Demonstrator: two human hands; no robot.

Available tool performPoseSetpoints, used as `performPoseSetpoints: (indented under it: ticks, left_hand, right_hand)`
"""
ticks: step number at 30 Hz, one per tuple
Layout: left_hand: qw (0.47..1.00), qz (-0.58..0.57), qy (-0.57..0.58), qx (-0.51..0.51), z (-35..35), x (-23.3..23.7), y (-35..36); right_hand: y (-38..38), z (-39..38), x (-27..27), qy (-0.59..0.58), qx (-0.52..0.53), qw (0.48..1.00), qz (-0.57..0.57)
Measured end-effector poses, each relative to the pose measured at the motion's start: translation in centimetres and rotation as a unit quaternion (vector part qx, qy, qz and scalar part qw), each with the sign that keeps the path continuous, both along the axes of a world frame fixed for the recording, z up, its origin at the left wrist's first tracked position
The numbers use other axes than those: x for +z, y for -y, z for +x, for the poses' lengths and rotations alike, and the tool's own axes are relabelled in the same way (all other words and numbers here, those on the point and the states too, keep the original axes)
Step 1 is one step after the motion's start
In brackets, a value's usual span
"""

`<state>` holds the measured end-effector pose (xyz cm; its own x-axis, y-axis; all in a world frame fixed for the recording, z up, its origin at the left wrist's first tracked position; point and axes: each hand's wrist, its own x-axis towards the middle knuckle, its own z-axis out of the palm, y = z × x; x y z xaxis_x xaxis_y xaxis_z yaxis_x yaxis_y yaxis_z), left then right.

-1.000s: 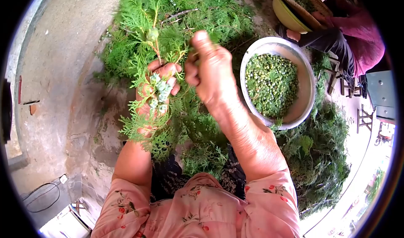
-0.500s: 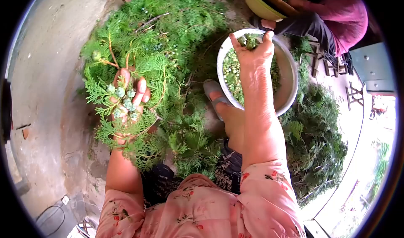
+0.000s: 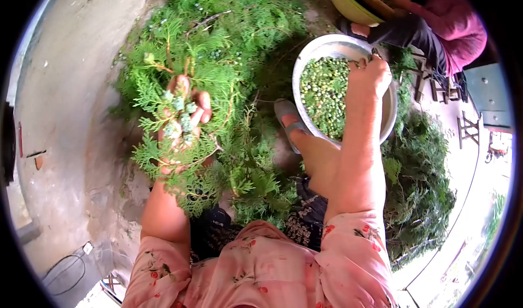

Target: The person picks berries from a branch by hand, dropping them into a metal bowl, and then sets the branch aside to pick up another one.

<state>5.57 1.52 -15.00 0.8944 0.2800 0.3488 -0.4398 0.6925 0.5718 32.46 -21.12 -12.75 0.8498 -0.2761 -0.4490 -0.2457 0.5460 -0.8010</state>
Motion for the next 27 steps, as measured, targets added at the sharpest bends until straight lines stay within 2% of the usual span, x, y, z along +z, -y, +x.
performPoseSetpoints:
  ticks: [1,2,4,6,8,10,12,13,14,16,17,18,20,21,22,24,25,26,27]
  left_hand:
    - [0.987,-0.064,-0.143,0.031,-0.6,0.7,0.2]
    - [0.976,-0.03,-0.202,0.071,-0.3,1.7,0.6]
    - [0.996,0.015,-0.058,0.064,-0.2,0.7,0.8]
    - [0.994,0.009,-0.059,0.09,0.0,1.7,1.2]
    - [0.993,-0.065,-0.101,0.021,0.1,1.8,0.8]
    - [0.983,-0.117,-0.143,0.02,-0.2,1.1,0.8]
    - [0.994,-0.061,-0.073,0.049,0.2,0.6,0.9]
    - [0.987,-0.072,-0.136,-0.049,-0.6,2.0,0.1]
    - [0.969,-0.127,-0.214,-0.002,-0.4,3.8,0.9]
    - [0.96,-0.095,-0.251,0.078,0.2,4.5,1.4]
    - [0.949,-0.124,-0.275,0.096,0.2,5.1,1.7]
    - [0.949,-0.124,-0.274,0.098,0.3,5.4,1.7]
    - [0.944,-0.08,-0.288,0.142,0.7,5.7,1.7]
    - [0.947,-0.042,-0.279,0.152,1.1,5.2,1.5]
    - [0.954,-0.025,-0.271,0.127,1.0,4.4,0.9]
    - [0.968,-0.036,-0.206,0.137,0.6,3.2,1.2]
    - [0.955,-0.024,-0.248,0.159,0.3,3.4,1.3]
    - [0.925,-0.06,-0.313,0.209,0.2,3.6,2.0]
    - [0.934,-0.024,-0.303,0.187,0.4,4.2,1.9]
  right_hand:
    - [-0.8,-0.5,0.4,0.027,0.039,0.999,0.027]
    - [-1.7,-1.3,0.8,0.056,0.077,0.994,0.051]
    - [-3.4,-2.5,1.7,0.12,0.227,0.965,0.06]
    - [-5.4,-5.4,3.8,0.187,0.372,0.909,-0.002]
    - [-7.4,-7.8,4.5,0.219,0.457,0.857,-0.089]
    - [-8.7,-10.2,5.3,0.216,0.523,0.819,-0.097]
    - [-9.6,-12.2,5.0,0.235,0.509,0.824,-0.088]
    - [-9.7,-12.6,5.2,0.239,0.521,0.811,-0.12]
    - [-9.8,-13.0,5.5,0.239,0.525,0.808,-0.116]
    - [-10.0,-13.7,6.0,0.284,0.484,0.793,-0.236]
    - [-10.7,-14.0,5.5,0.365,0.441,0.792,-0.212]
    - [-10.7,-14.4,5.9,0.402,0.455,0.761,-0.23]
    - [-10.8,-15.9,6.6,0.348,0.532,0.755,-0.159]
    - [-11.2,-16.6,6.0,0.395,0.512,0.745,-0.163]
    - [-11.3,-16.9,6.4,0.396,0.548,0.731,-0.093]
    - [-11.6,-17.7,6.9,0.365,0.571,0.731,-0.081]
    - [-12.2,-17.5,6.1,0.448,0.546,0.697,-0.125]
    - [-12.1,-17.4,5.8,0.46,0.557,0.679,-0.13]
    - [-12.0,-17.5,5.8,0.442,0.561,0.688,-0.127]
